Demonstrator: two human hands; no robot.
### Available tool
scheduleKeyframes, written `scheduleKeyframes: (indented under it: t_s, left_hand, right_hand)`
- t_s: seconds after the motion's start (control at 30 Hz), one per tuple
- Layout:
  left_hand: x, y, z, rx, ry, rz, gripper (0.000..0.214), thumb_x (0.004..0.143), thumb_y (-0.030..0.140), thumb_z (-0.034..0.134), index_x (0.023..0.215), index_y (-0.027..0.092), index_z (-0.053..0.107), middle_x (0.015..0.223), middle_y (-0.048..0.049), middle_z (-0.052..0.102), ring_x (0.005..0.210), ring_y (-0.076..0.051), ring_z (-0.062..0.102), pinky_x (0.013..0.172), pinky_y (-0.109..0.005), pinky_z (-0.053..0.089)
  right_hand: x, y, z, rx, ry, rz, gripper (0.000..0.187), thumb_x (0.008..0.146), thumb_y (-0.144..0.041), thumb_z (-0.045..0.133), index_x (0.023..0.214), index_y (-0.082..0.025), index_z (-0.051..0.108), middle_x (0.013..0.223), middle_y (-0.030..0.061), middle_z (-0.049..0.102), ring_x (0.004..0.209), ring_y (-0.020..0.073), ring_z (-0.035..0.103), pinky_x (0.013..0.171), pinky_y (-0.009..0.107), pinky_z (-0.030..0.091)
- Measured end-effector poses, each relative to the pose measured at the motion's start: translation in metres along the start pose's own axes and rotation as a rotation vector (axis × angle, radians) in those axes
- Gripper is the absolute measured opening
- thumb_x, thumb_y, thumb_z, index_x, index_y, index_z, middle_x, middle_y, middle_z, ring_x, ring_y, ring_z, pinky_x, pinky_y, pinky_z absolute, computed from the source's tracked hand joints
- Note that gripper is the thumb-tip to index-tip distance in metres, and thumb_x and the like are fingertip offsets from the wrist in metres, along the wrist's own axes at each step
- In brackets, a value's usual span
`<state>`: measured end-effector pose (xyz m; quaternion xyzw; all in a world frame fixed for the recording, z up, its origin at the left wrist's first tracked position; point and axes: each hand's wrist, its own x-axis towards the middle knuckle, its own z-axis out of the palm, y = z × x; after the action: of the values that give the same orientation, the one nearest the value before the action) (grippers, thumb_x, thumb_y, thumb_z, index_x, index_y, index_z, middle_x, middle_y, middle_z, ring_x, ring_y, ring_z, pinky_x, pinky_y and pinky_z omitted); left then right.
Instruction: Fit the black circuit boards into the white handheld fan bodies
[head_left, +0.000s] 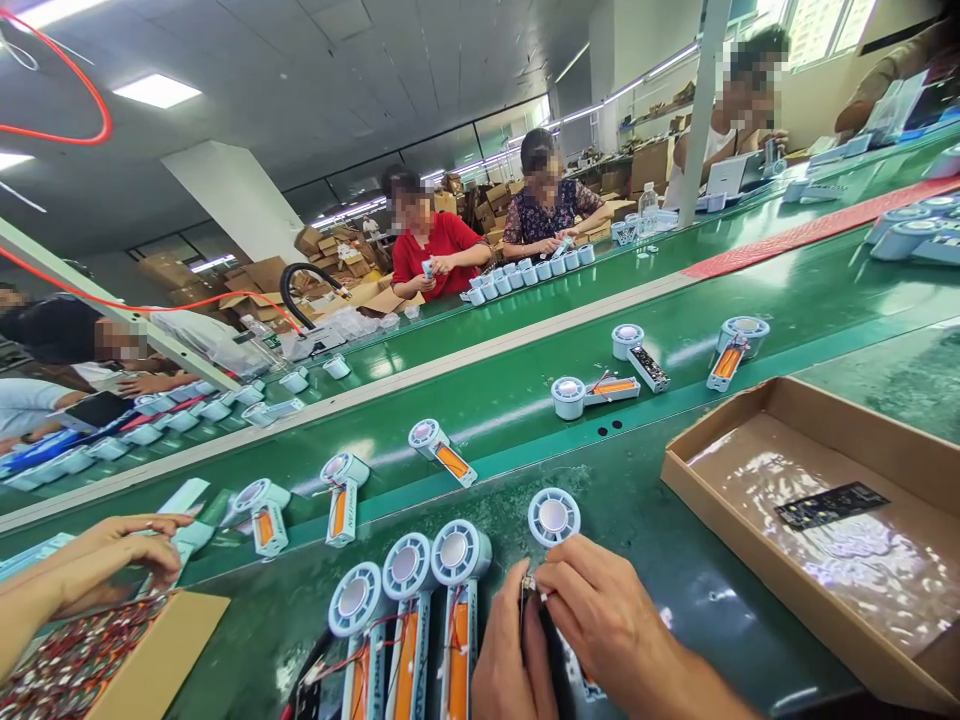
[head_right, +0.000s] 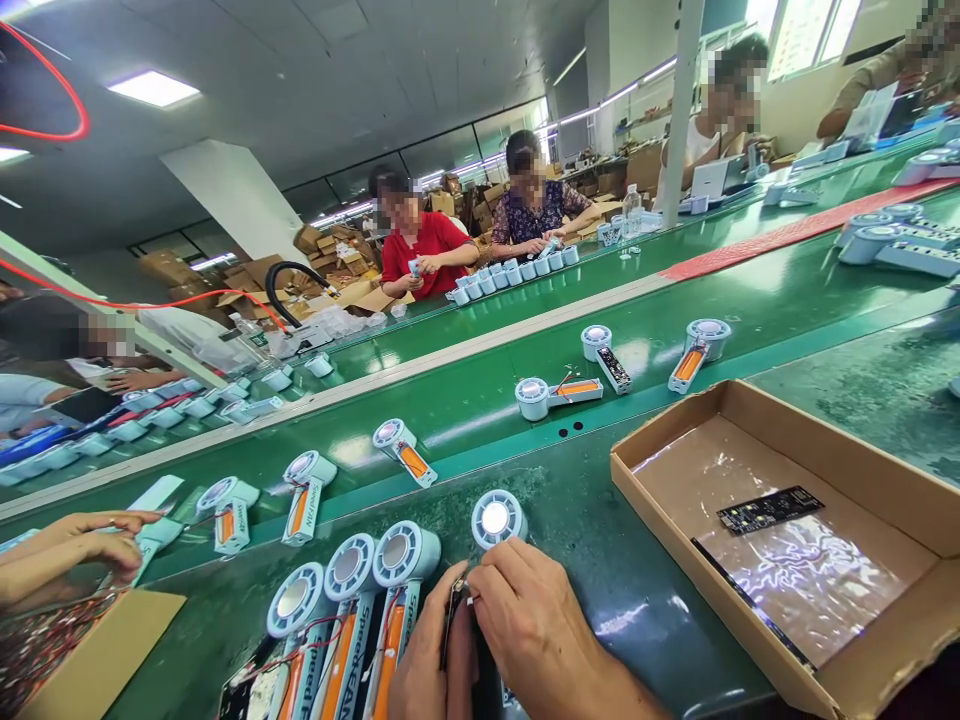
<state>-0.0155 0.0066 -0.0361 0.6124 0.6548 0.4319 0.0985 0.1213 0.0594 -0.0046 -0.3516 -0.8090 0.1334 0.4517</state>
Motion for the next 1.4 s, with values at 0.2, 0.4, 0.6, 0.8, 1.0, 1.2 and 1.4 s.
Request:
scheduleKeyframes:
  t_s: [0.2, 0.4, 0.6, 0.8, 1.0, 1.2, 1.4]
  left_hand:
    - [-0.007, -0.008, 0.007, 0.189, 0.063, 0.075, 0.034, 0.102, 0.021, 0.043, 0.132, 0.015, 0.06, 0.122, -0.0119, 0.074, 0.106, -0.02, 0.073, 0.085, -0.027, 0.058]
    - [-0.005, -0.006, 0.004, 0.193, 0.046, 0.119, 0.035, 0.101, 0.02, 0.043, 0.132, 0.018, 0.06, 0.12, -0.0116, 0.075, 0.104, -0.022, 0.074, 0.082, -0.03, 0.061]
    - [-0.006, 0.003, 0.008, 0.19, 0.084, 0.115, 0.037, 0.101, 0.018, 0.045, 0.135, 0.017, 0.057, 0.123, -0.0126, 0.074, 0.11, -0.022, 0.072, 0.083, -0.029, 0.061]
    - [-0.007, 0.001, 0.006, 0.11, -0.002, 0.098, 0.036, 0.102, 0.021, 0.041, 0.134, 0.014, 0.057, 0.129, -0.014, 0.071, 0.117, -0.023, 0.069, 0.096, -0.032, 0.058]
    - [0.0, 0.006, -0.003, 0.02, -0.12, 0.005, 0.038, 0.101, 0.025, 0.041, 0.132, 0.014, 0.06, 0.134, -0.0163, 0.068, 0.124, -0.027, 0.065, 0.103, -0.04, 0.054]
    - [0.013, 0.022, -0.013, -0.356, -0.327, -0.374, 0.054, 0.097, 0.053, 0.047, 0.136, 0.018, 0.059, 0.059, -0.002, 0.071, 0.051, -0.019, 0.066, 0.05, -0.026, 0.053]
    - [0.009, 0.023, -0.012, -0.694, -0.421, -0.627, 0.078, 0.086, 0.065, 0.057, 0.143, 0.013, 0.049, 0.049, 0.003, 0.06, 0.03, -0.006, 0.035, 0.032, -0.016, 0.022]
  right_hand:
    - [0.003, -0.002, 0.001, -0.092, -0.035, -0.063, 0.034, 0.103, -0.01, 0.035, 0.078, -0.018, 0.057, 0.075, 0.0038, 0.058, 0.067, 0.017, 0.047, 0.061, 0.031, 0.036]
    - [0.007, -0.004, -0.001, -0.084, 0.005, -0.062, 0.037, 0.102, -0.009, 0.035, 0.071, -0.018, 0.053, 0.071, 0.0027, 0.055, 0.064, 0.016, 0.044, 0.059, 0.031, 0.032]
    - [0.007, -0.006, 0.002, -0.115, 0.016, -0.026, 0.037, 0.102, -0.008, 0.035, 0.071, -0.017, 0.052, 0.071, 0.0026, 0.054, 0.064, 0.0162, 0.043, 0.06, 0.032, 0.03]
    - [0.003, -0.001, 0.001, -0.043, -0.043, -0.012, 0.033, 0.103, -0.01, 0.036, 0.077, -0.018, 0.055, 0.075, 0.0031, 0.056, 0.069, 0.0175, 0.045, 0.063, 0.031, 0.032]
    - [0.0, -0.002, -0.001, -0.06, -0.083, 0.039, 0.032, 0.103, -0.011, 0.037, 0.077, -0.018, 0.055, 0.077, 0.0034, 0.057, 0.07, 0.0178, 0.047, 0.064, 0.031, 0.033]
    - [0.0, 0.002, -0.021, 0.288, -0.116, 0.205, 0.024, 0.1, -0.012, 0.045, 0.1, -0.021, 0.067, 0.095, 0.0038, 0.067, 0.085, 0.0164, 0.061, 0.076, 0.027, 0.046]
    - [0.004, 0.001, -0.042, 0.639, -0.141, 0.584, 0.018, 0.098, -0.025, 0.053, 0.11, -0.022, 0.067, 0.084, 0.0001, 0.068, 0.07, 0.0138, 0.064, 0.068, 0.023, 0.053]
